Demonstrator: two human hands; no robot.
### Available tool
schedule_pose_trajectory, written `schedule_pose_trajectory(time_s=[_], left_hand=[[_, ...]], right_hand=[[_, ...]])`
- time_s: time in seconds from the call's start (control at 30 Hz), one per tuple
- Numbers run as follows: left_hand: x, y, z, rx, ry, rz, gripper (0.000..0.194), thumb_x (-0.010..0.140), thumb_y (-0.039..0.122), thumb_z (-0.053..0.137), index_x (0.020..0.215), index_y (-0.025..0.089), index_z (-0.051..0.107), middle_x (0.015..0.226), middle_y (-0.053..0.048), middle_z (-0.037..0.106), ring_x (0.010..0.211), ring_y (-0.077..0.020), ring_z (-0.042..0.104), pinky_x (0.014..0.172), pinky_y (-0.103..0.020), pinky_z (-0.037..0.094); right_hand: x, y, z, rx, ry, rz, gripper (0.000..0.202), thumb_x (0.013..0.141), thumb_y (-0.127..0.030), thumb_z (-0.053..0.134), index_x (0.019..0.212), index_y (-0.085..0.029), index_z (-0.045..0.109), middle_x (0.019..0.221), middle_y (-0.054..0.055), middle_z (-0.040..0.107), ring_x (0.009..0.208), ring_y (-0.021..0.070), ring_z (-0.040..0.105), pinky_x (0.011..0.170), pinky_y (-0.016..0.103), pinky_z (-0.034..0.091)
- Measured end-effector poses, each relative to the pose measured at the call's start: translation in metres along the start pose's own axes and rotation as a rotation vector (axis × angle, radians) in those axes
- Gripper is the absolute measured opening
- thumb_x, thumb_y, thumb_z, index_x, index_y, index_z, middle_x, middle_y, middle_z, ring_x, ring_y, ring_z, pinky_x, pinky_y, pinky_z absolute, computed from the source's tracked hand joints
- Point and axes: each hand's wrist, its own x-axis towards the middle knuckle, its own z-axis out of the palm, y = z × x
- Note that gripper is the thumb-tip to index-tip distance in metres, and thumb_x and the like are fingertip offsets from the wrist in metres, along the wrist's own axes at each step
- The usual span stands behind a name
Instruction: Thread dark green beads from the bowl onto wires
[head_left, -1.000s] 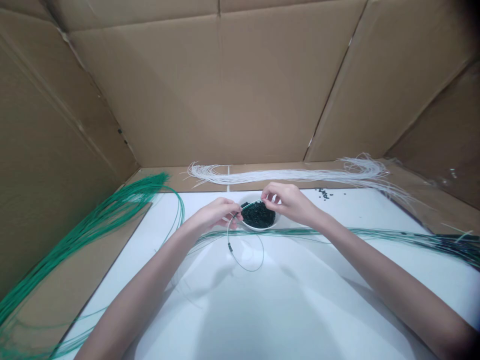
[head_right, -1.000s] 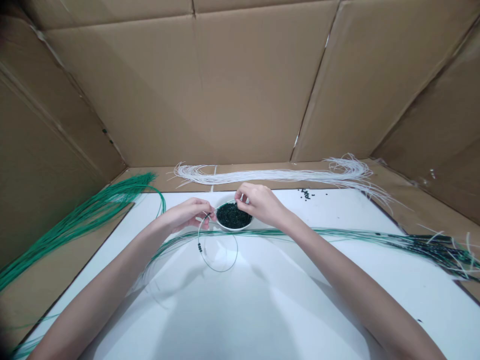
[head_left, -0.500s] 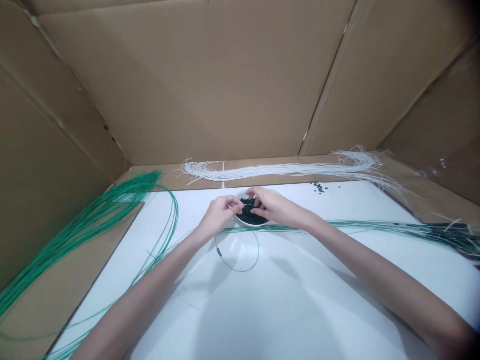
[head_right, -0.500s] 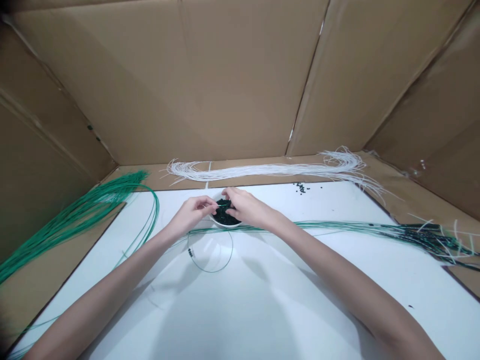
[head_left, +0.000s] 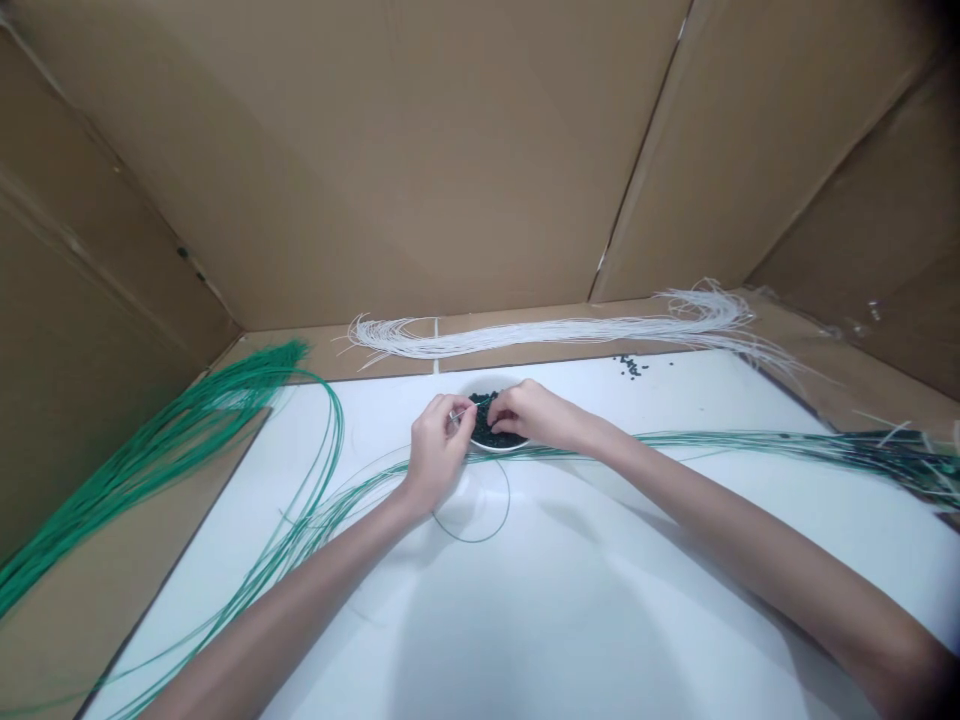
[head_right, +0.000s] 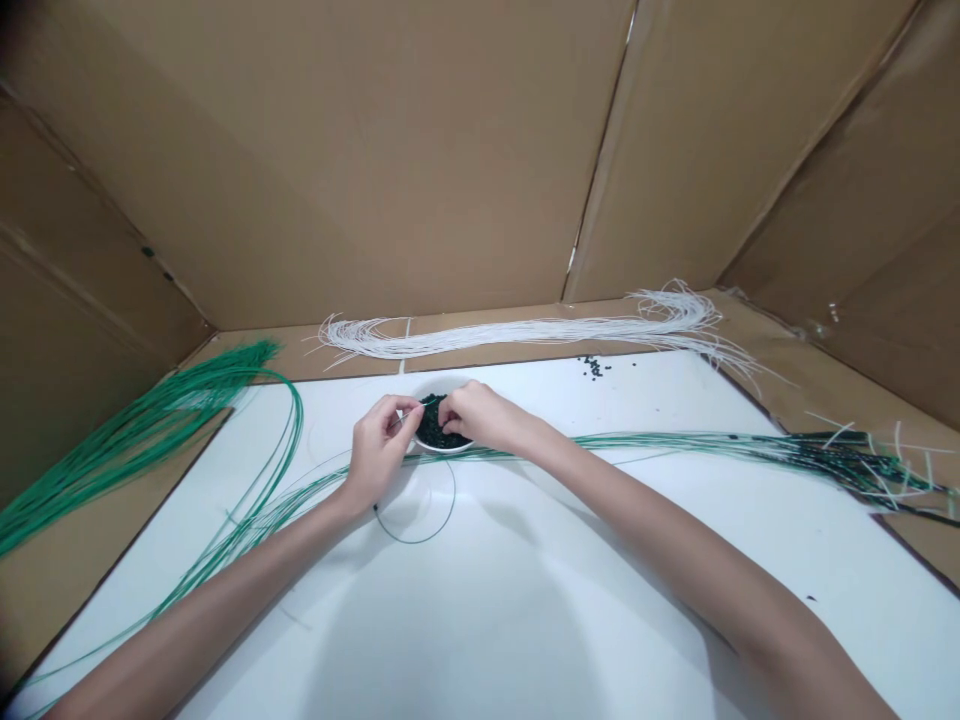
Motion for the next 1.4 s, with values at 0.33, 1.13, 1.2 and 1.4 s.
schedule_pose_trajectory(time_s=[0.33,1.13,1.2,1.4], left_hand=[[-0.013,-0.007,0.004,0.144,0.049,0.230,0.014,0.082,0.025,0.041,0.082,0.018,0.053,0.077,-0.005,0.055,0.071,-0.0127,0.050,0.066,-0.022,0.038],[-0.010,-0.015,0.009,0.172,0.172,0.467,0.005,0.079,0.014,0.048,0.080,0.016,0.052,0.073,-0.001,0.055,0.063,-0.0069,0.052,0.056,-0.016,0.040],[-0.010,-0.016,0.009,0.172,0.172,0.470,0.005,0.079,0.014,0.048,0.081,0.016,0.053,0.073,-0.001,0.056,0.063,-0.0070,0.053,0.056,-0.016,0.040],[-0.010,-0.017,0.010,0.177,0.162,0.467,0.005,0.079,0.014,0.049,0.082,0.016,0.052,0.074,-0.001,0.056,0.063,-0.0066,0.053,0.057,-0.016,0.040]], right_hand=[[-0.021,0.006,0.013,0.502,0.379,0.071,0.018,0.078,-0.021,0.049,0.086,-0.017,0.065,0.084,0.003,0.068,0.073,0.0129,0.063,0.069,0.023,0.048],[-0.021,-0.002,0.012,0.628,0.430,0.093,0.017,0.069,-0.030,0.062,0.078,-0.017,0.068,0.079,0.004,0.068,0.072,0.0153,0.061,0.069,0.027,0.047],[-0.021,-0.002,0.013,0.608,0.429,0.082,0.017,0.069,-0.029,0.062,0.079,-0.017,0.069,0.080,0.005,0.068,0.071,0.0150,0.060,0.067,0.027,0.047],[-0.021,-0.001,0.013,0.576,0.435,0.050,0.016,0.069,-0.027,0.062,0.080,-0.017,0.069,0.080,0.005,0.067,0.070,0.0143,0.058,0.063,0.026,0.046]])
